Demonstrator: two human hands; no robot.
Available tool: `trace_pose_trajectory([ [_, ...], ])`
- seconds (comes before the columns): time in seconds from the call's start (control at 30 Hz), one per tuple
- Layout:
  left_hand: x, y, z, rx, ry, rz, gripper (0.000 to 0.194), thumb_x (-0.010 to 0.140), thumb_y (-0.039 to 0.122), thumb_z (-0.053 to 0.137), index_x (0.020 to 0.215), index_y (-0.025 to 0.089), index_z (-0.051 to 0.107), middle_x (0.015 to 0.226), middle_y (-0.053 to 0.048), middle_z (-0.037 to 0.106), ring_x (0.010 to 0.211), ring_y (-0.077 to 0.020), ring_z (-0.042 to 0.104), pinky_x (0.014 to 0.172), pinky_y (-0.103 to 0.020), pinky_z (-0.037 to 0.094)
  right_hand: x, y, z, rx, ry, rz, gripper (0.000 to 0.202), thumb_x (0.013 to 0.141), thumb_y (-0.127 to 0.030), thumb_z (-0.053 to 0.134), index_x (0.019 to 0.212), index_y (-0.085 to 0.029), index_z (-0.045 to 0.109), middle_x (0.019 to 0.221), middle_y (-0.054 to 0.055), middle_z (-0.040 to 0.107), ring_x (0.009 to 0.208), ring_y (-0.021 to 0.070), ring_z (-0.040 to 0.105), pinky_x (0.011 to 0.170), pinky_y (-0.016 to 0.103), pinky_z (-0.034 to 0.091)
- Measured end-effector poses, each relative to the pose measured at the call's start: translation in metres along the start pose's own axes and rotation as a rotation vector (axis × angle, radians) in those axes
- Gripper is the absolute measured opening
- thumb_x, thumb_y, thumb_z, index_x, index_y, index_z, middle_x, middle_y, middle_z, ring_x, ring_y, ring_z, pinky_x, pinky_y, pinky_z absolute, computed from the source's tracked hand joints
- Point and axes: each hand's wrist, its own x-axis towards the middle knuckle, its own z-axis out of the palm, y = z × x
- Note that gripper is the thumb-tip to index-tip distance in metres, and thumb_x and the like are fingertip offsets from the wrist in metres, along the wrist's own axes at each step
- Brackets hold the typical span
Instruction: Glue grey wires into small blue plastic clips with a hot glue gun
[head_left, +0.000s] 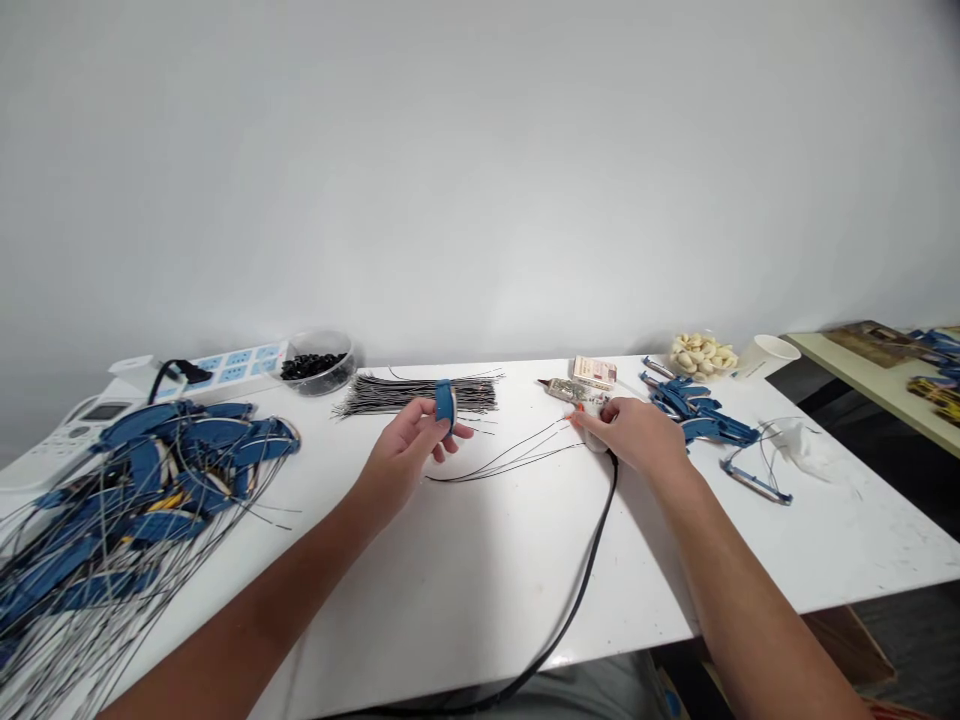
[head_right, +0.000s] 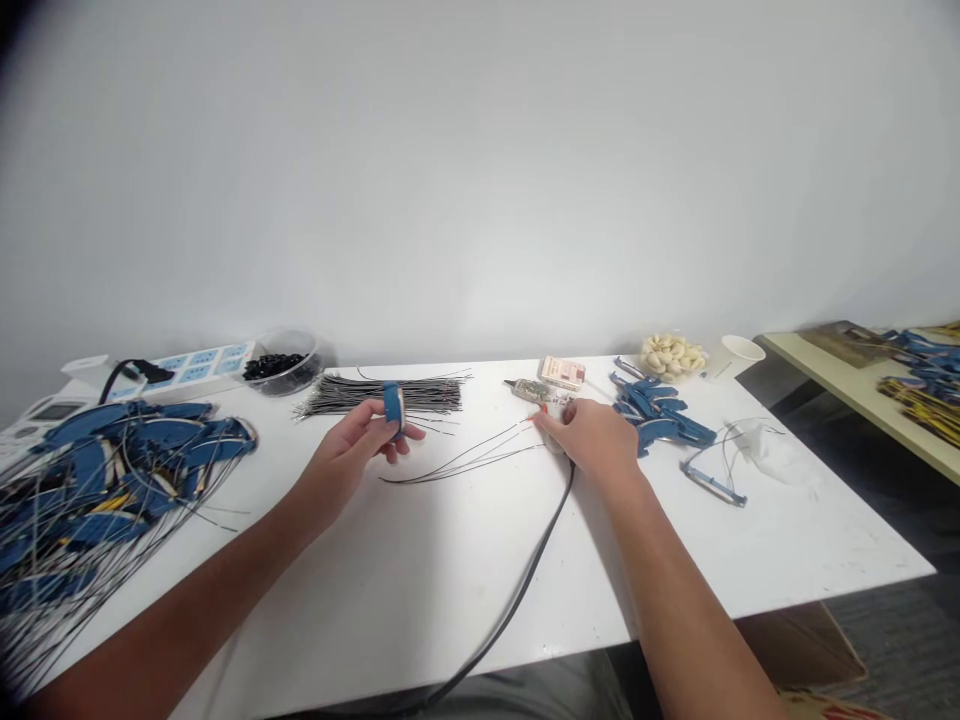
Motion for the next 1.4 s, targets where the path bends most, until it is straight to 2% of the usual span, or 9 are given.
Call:
trace_pose_trajectory([
  [0.17, -0.007, -0.004, 0.007, -0.032, -0.153, -0.050, 0.035, 0.101, 0.053, 0.063, 0.110, 0.020, 0.056, 0.107, -0.010, 0.079, 0.085, -0.0196, 0.064, 0.080, -0.035, 0.049, -0.001, -0.006, 0.003, -0.006, 0.015, -0.003, 0.053, 0.084, -0.073, 0.063, 0.068, -0.024, 0.066, 0.072, 0.009, 0.070, 0.068, 0.0267, 0.063, 0.057, 0.034, 0.032],
  [0.33, -0.005, -0.004, 0.008, -0.034, -0.114, -0.048, 0.042, 0.097, 0.053, 0.067, 0.121, 0.021, 0.055, 0.112, -0.011, 0.078, 0.081, -0.0193, 0.065, 0.080, -0.035, 0.050, -0.008, -0.020, -0.001, 0.023, 0.158, 0.015, 0.042, 0.087, -0.064, 0.060, 0.081, -0.023, 0.063, 0.078, 0.008, 0.070, 0.073, 0.0267, 0.062, 0.059, 0.034, 0.032],
  [0.43, -0.003, -0.004, 0.005, -0.109, -0.062, -0.059, 0.036, 0.098, 0.047, 0.063, 0.121, 0.019, 0.061, 0.095, -0.006, 0.073, 0.075, -0.0179, 0.061, 0.077, -0.034, 0.049, -0.014, -0.026, -0.004, 0.290, 0.235, -0.025, 0.033, 0.084, -0.054, 0.066, 0.080, -0.021, 0.062, 0.068, 0.006, 0.064, 0.064, 0.0228, 0.055, 0.060, 0.033, 0.033],
  [0.6, -0.002, -0.002, 0.003, -0.272, -0.035, -0.130, 0.012, 0.091, 0.028, 0.054, 0.096, 0.019, 0.061, 0.070, 0.001, 0.048, 0.062, -0.0142, 0.044, 0.064, -0.029, 0.040, -0.030, -0.035, 0.009, 0.816, -0.049, -0.183, 0.032, 0.091, -0.047, 0.059, 0.080, -0.018, 0.066, 0.068, 0.006, 0.065, 0.060, 0.0196, 0.058, 0.059, 0.032, 0.044],
  [0.83, -0.003, 0.002, 0.006, -0.345, -0.047, -0.188, 0.029, 0.098, 0.047, 0.054, 0.094, 0.019, 0.060, 0.069, 0.003, 0.035, 0.057, -0.0128, 0.033, 0.056, -0.028, 0.036, -0.055, -0.049, 0.029, 0.941, -0.423, -0.371, 0.041, 0.099, -0.054, 0.062, 0.084, -0.017, 0.068, 0.063, 0.001, 0.058, 0.058, 0.0153, 0.054, 0.055, 0.028, 0.045],
  [0.97, -0.005, 0.000, 0.005, -0.279, -0.076, -0.162, 0.044, 0.101, 0.060, 0.050, 0.103, 0.020, 0.067, 0.074, 0.000, 0.049, 0.062, -0.0146, 0.044, 0.060, -0.029, 0.040, -0.059, -0.049, 0.030, 1.031, -0.437, -0.345, 0.044, 0.094, -0.057, 0.071, 0.112, -0.016, 0.075, 0.072, 0.003, 0.064, 0.062, 0.0166, 0.058, 0.056, 0.029, 0.049],
  [1.13, -0.006, 0.000, 0.005, -0.087, 0.035, -0.084, 0.033, 0.098, 0.051, 0.061, 0.096, 0.021, 0.074, 0.091, -0.004, 0.058, 0.080, -0.0166, 0.049, 0.068, -0.029, 0.041, -0.058, -0.045, 0.025, 1.051, -0.369, -0.329, 0.040, 0.092, -0.054, 0.074, 0.105, -0.016, 0.077, 0.078, 0.005, 0.067, 0.064, 0.0164, 0.059, 0.057, 0.029, 0.052],
  [1.3, -0.005, 0.000, 0.002, -0.099, 0.087, -0.056, 0.024, 0.093, 0.043, 0.071, 0.105, 0.022, 0.074, 0.073, 0.001, 0.050, 0.065, -0.0126, 0.040, 0.058, -0.026, 0.033, -0.058, -0.045, 0.019, 1.050, -0.367, -0.324, 0.039, 0.094, -0.055, 0.073, 0.104, -0.017, 0.076, 0.072, 0.002, 0.063, 0.061, 0.0142, 0.056, 0.057, 0.027, 0.049],
  [1.4, -0.003, 0.000, 0.001, -0.169, 0.087, -0.071, 0.027, 0.088, 0.040, 0.079, 0.101, 0.021, 0.065, 0.076, 0.000, 0.059, 0.068, -0.0142, 0.053, 0.057, -0.025, 0.040, -0.059, -0.045, 0.017, 1.034, -0.381, -0.329, 0.039, 0.095, -0.055, 0.072, 0.104, -0.017, 0.077, 0.076, 0.003, 0.065, 0.063, 0.0144, 0.057, 0.058, 0.027, 0.050],
])
